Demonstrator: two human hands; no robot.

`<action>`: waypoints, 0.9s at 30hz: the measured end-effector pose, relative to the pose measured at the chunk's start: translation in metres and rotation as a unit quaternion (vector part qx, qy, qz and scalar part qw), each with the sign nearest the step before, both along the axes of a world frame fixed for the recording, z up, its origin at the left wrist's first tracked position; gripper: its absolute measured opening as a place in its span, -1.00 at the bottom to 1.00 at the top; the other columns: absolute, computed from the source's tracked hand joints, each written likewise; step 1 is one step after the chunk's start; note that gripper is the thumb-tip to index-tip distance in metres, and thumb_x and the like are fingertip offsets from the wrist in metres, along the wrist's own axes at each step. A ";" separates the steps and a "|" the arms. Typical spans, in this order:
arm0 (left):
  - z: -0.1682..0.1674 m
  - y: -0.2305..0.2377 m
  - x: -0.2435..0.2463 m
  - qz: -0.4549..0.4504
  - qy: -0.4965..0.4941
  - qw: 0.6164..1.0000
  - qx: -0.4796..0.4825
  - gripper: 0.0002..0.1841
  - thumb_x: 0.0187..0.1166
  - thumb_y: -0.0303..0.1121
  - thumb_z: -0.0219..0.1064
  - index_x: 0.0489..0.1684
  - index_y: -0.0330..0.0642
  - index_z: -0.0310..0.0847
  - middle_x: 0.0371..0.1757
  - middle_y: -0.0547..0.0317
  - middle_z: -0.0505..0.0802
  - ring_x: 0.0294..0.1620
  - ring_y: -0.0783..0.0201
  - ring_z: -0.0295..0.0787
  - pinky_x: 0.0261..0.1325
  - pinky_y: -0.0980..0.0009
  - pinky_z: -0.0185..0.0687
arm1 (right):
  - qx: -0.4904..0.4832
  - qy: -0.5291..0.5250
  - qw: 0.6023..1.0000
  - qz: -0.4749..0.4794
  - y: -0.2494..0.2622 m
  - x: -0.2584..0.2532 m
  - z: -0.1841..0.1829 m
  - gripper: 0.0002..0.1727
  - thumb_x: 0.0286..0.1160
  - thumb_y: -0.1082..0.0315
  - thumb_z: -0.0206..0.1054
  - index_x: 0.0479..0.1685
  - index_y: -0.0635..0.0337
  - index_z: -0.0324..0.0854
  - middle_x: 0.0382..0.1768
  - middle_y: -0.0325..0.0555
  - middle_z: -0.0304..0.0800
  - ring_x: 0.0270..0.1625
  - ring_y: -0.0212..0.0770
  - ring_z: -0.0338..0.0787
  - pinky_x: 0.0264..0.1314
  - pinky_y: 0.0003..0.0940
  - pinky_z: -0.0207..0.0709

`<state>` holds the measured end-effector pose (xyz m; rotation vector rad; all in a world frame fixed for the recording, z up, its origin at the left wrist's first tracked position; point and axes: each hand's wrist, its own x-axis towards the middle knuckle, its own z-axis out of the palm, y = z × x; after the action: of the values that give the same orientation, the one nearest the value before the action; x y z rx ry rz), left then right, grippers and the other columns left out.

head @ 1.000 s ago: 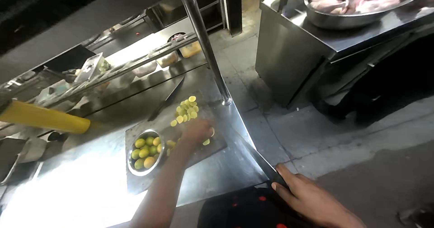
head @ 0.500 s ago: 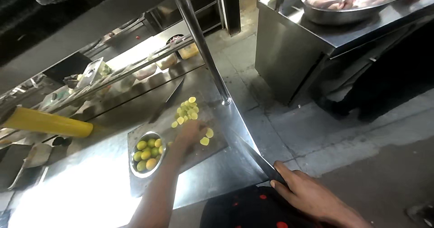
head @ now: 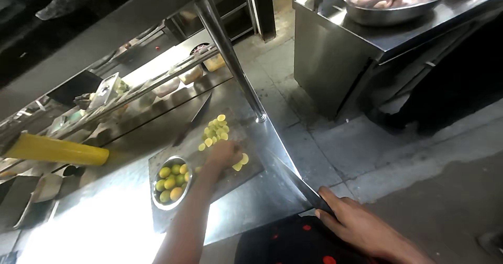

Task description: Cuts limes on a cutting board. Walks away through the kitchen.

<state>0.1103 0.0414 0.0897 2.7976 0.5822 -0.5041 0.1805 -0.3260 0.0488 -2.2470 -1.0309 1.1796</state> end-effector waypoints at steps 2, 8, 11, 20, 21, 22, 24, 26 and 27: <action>0.003 0.003 -0.002 0.014 -0.015 1.000 0.000 -0.80 0.61 -0.21 0.34 -0.08 -0.01 0.89 -0.25 0.14 0.93 -0.17 0.12 0.88 0.02 -0.04 0.74 | -0.002 0.003 1.000 0.005 0.001 0.000 0.001 -0.53 0.65 -0.13 0.15 0.26 0.02 0.42 -0.40 0.02 0.71 -0.27 0.14 0.82 -0.21 0.17 0.65; 0.040 0.026 -0.034 0.120 -0.023 0.992 0.039 -0.77 0.68 -0.19 0.32 0.03 -0.04 0.85 -0.09 0.06 0.92 -0.01 0.03 0.87 0.18 -0.11 0.72 | 0.004 -0.003 0.999 0.033 0.009 -0.001 0.004 -0.51 0.67 -0.14 0.14 0.27 0.04 0.42 -0.40 0.03 0.71 -0.26 0.16 0.82 -0.20 0.18 0.65; 0.067 0.032 -0.066 0.157 -0.028 0.986 0.054 -0.81 0.65 -0.22 0.39 0.00 -0.04 0.86 -0.13 0.07 0.92 -0.06 0.03 0.87 0.13 -0.15 0.72 | 0.006 -0.009 0.999 0.041 0.015 0.001 0.004 -0.50 0.67 -0.15 0.14 0.27 0.05 0.43 -0.39 0.04 0.72 -0.25 0.17 0.82 -0.19 0.20 0.65; 0.065 0.030 -0.109 0.132 0.048 0.988 0.069 -0.75 0.73 -0.16 0.28 0.12 0.06 0.85 0.24 0.06 0.80 0.33 -0.02 0.70 0.39 -0.13 0.60 | 0.012 -0.031 0.997 0.070 0.034 0.004 0.003 -0.50 0.64 -0.16 0.17 0.24 0.04 0.46 -0.40 0.02 0.73 -0.28 0.15 0.83 -0.22 0.19 0.66; 0.062 0.031 -0.111 0.117 0.049 0.988 0.087 -0.75 0.73 -0.17 0.27 0.12 0.06 0.85 0.29 0.05 0.77 0.38 -0.04 0.66 0.42 -0.10 0.57 | 0.013 -0.035 0.997 0.071 0.034 0.004 0.003 -0.51 0.63 -0.16 0.17 0.23 0.04 0.46 -0.41 0.01 0.72 -0.30 0.14 0.82 -0.24 0.18 0.66; 0.060 0.031 -0.111 0.109 0.043 0.988 0.102 -0.75 0.72 -0.20 0.26 0.11 0.04 0.86 0.32 0.04 0.76 0.41 -0.06 0.63 0.44 -0.10 0.55 | 0.014 -0.038 0.997 0.071 0.034 0.004 0.003 -0.51 0.63 -0.16 0.17 0.21 0.03 0.46 -0.43 0.00 0.71 -0.31 0.12 0.82 -0.26 0.17 0.66; 0.061 0.028 -0.109 0.118 0.031 0.985 0.123 -0.76 0.69 -0.26 0.24 0.03 0.00 0.87 0.36 0.03 0.74 0.43 -0.10 0.58 0.43 -0.12 0.51 | 0.016 -0.037 0.997 0.065 0.034 0.004 0.004 -0.51 0.62 -0.17 0.17 0.21 0.02 0.46 -0.43 -0.01 0.70 -0.32 0.11 0.81 -0.27 0.15 0.65; 0.062 0.024 -0.107 0.122 0.026 0.980 0.155 -0.75 0.64 -0.16 0.29 -0.10 -0.04 0.87 0.33 0.05 0.76 0.43 -0.09 0.57 0.38 -0.15 0.50 | 0.023 -0.033 0.998 0.055 0.033 0.003 0.002 -0.50 0.61 -0.18 0.18 0.21 0.02 0.47 -0.43 -0.02 0.70 -0.33 0.09 0.81 -0.28 0.14 0.65; 0.060 0.023 -0.106 0.120 0.035 0.976 0.177 -0.73 0.54 -0.07 0.36 -0.14 -0.01 0.87 0.33 0.08 0.76 0.45 -0.08 0.55 0.37 -0.14 0.48 | 0.024 -0.035 0.998 0.051 0.032 0.002 0.000 -0.51 0.60 -0.17 0.18 0.21 0.02 0.47 -0.44 -0.03 0.71 -0.34 0.08 0.81 -0.29 0.14 0.66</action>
<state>0.0044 0.0646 0.1492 2.9824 1.1094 -0.4904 0.1828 -0.2945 0.0487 -2.2355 -1.2023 1.1113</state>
